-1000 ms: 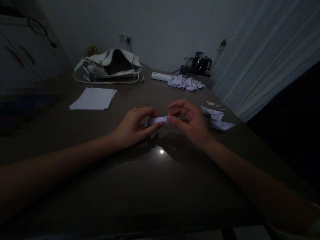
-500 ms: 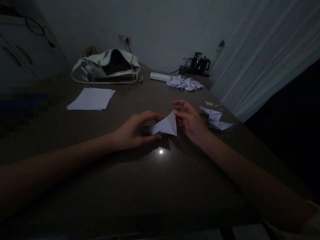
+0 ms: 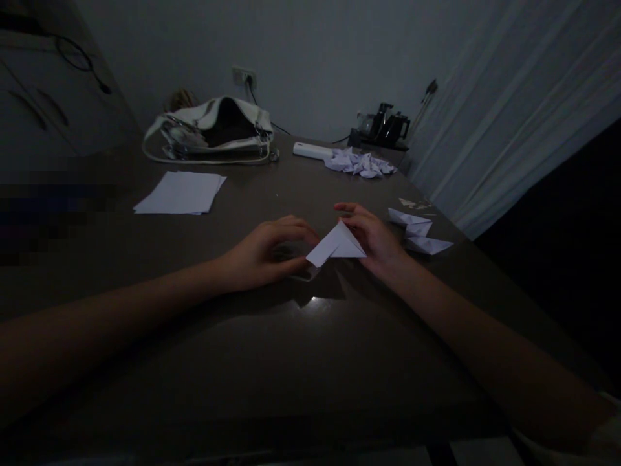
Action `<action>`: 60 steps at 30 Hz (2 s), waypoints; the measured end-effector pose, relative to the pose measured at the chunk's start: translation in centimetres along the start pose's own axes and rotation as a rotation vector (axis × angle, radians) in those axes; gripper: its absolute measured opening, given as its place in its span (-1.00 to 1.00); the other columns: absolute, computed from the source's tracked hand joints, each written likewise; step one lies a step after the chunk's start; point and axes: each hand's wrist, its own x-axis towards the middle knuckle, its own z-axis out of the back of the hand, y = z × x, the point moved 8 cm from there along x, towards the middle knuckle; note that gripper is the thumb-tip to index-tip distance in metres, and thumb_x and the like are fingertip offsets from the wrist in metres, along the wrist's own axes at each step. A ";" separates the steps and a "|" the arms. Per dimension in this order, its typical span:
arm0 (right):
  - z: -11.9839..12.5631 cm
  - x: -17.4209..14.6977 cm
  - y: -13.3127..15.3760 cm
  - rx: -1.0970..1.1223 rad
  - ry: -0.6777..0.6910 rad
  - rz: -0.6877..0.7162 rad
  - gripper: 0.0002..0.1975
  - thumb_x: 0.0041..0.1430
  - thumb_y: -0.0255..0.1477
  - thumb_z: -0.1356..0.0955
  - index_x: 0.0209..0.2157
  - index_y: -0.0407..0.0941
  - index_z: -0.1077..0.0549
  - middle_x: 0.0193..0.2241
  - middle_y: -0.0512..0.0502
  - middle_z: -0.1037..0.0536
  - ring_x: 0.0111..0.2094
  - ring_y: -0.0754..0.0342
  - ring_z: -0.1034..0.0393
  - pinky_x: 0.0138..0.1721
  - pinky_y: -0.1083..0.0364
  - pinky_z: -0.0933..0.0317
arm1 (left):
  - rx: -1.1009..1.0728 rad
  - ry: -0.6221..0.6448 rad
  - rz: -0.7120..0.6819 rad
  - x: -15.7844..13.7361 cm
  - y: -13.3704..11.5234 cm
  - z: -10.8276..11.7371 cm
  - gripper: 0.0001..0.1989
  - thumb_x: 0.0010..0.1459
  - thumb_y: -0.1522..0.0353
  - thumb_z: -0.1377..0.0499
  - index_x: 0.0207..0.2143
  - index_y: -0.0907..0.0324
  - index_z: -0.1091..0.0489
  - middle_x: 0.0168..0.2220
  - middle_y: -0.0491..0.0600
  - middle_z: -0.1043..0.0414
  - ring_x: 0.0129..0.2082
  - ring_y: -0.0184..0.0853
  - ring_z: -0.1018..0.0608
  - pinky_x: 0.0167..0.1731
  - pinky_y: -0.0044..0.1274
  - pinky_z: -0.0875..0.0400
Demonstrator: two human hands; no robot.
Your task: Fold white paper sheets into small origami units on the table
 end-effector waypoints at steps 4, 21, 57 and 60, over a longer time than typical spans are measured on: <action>-0.6 -0.8 2.0 -0.374 -0.010 0.222 -0.87 0.10 -0.38 -0.32 -0.32 -0.10 -0.46 -0.39 -0.05 -0.50 -0.41 0.08 -0.37 -0.42 0.10 -0.21 | 0.006 -0.044 0.024 0.0 0.2 0.3 -0.87 0.22 0.34 -0.15 -0.25 0.22 -0.44 -0.21 0.01 -0.50 -0.17 -0.31 -0.51 -0.11 -0.48 -0.37; -4.8 -4.4 6.0 -0.581 0.307 0.619 -0.82 0.13 -0.38 -0.42 -0.21 -0.09 -0.48 -0.26 -0.04 -0.54 -0.24 0.08 -0.44 -0.14 0.06 -0.32 | 0.049 -0.064 0.139 -0.3 1.1 0.6 -0.78 0.22 0.26 -0.09 -0.29 0.23 -0.41 -0.32 -0.06 -0.50 -0.29 -0.32 -0.53 -0.25 -0.54 -0.36; -6.1 -5.6 6.1 -0.739 0.278 0.783 -0.94 0.21 -0.42 -0.34 -0.34 -0.08 -0.44 -0.36 -0.02 -0.55 -0.34 0.10 -0.43 -0.26 0.10 -0.27 | -0.041 0.037 0.198 -0.2 1.8 -0.3 -0.83 0.14 0.30 -0.06 -0.44 0.21 -0.31 -0.46 -0.12 -0.34 -0.41 -0.37 -0.41 -0.37 -0.57 -0.31; -6.1 -5.7 6.3 -0.731 0.276 0.784 -0.94 0.21 -0.42 -0.34 -0.33 -0.09 -0.45 -0.37 -0.02 -0.54 -0.35 0.11 -0.43 -0.26 0.10 -0.28 | -0.032 0.023 0.185 -0.1 1.6 -0.2 -0.83 0.14 0.31 -0.07 -0.46 0.21 -0.30 -0.48 -0.14 -0.32 -0.43 -0.39 -0.41 -0.39 -0.58 -0.30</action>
